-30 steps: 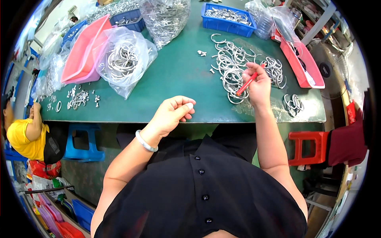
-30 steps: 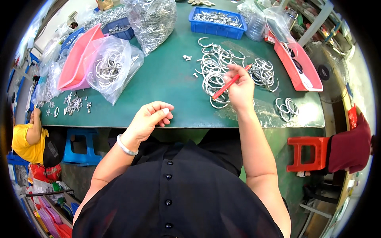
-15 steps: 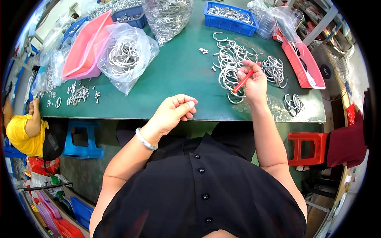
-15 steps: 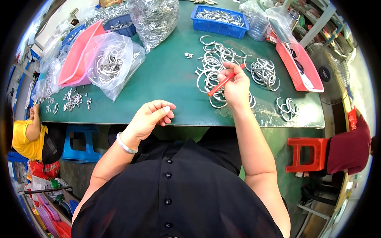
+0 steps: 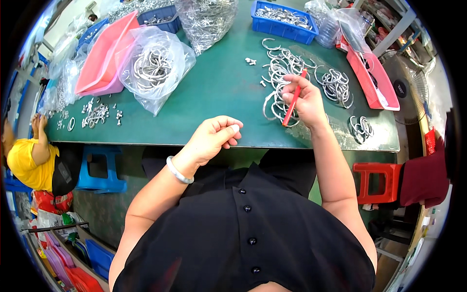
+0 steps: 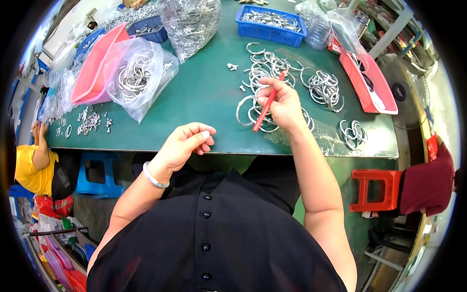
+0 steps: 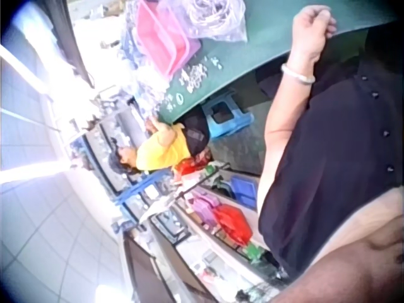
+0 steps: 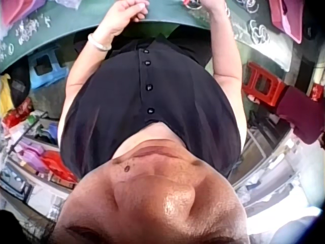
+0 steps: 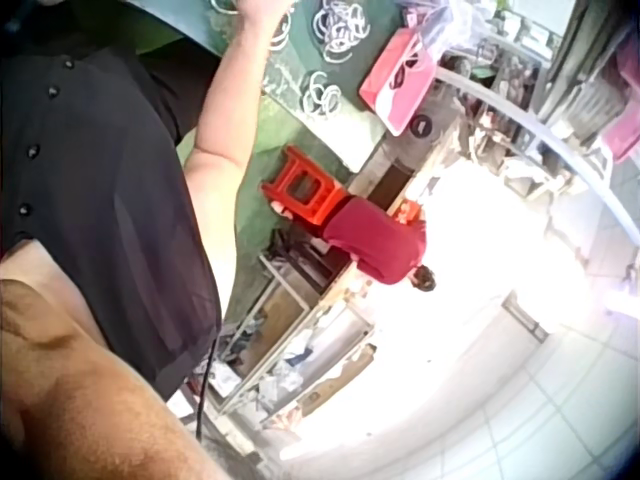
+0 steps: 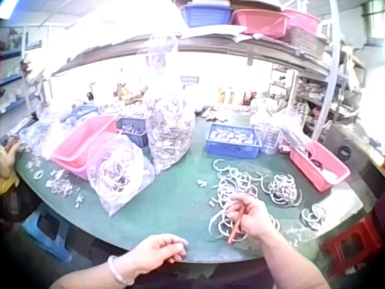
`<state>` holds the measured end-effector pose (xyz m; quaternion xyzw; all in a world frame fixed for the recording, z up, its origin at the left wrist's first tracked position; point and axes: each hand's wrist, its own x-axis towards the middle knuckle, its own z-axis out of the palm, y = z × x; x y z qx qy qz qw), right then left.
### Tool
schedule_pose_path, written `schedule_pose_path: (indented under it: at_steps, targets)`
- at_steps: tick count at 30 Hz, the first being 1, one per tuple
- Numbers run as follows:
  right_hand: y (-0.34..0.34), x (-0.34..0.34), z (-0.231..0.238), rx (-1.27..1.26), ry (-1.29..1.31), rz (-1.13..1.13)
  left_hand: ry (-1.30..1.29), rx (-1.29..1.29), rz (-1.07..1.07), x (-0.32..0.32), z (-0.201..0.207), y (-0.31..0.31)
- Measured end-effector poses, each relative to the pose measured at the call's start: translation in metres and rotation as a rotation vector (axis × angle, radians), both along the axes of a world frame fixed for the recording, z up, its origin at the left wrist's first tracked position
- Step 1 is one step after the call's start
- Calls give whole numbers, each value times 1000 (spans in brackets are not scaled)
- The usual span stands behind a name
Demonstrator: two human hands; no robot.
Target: The person picks up curved metal rings from a pile on the table, rotates them by hand, and uses a red marking tool to mark specific spots on the metal. The person picks up and handles several rings one at a time, sometimes setting them back into the pile or into a bin.
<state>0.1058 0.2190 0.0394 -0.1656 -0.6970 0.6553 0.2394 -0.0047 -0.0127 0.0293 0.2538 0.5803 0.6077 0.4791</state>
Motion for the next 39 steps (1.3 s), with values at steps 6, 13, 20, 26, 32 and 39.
schedule_pose_path:
  at_steps: [6,13,20,26,32,39]
  targets:
    - [5,3,2,10,-47,77,-7,-1,-7,0,2,1]
    - [10,8,13,63,-158,292,-1,-7,-14,-1,2,1]
    - [11,5,5,169,-147,373,-21,-11,-39,1,2,4]
    - [10,4,-2,-82,-66,188,68,-87,-129,17,9,26]
    - [8,5,-5,-93,-40,142,217,-100,-77,28,4,65]
    - [10,9,-7,153,-108,161,15,-78,-36,23,1,75]
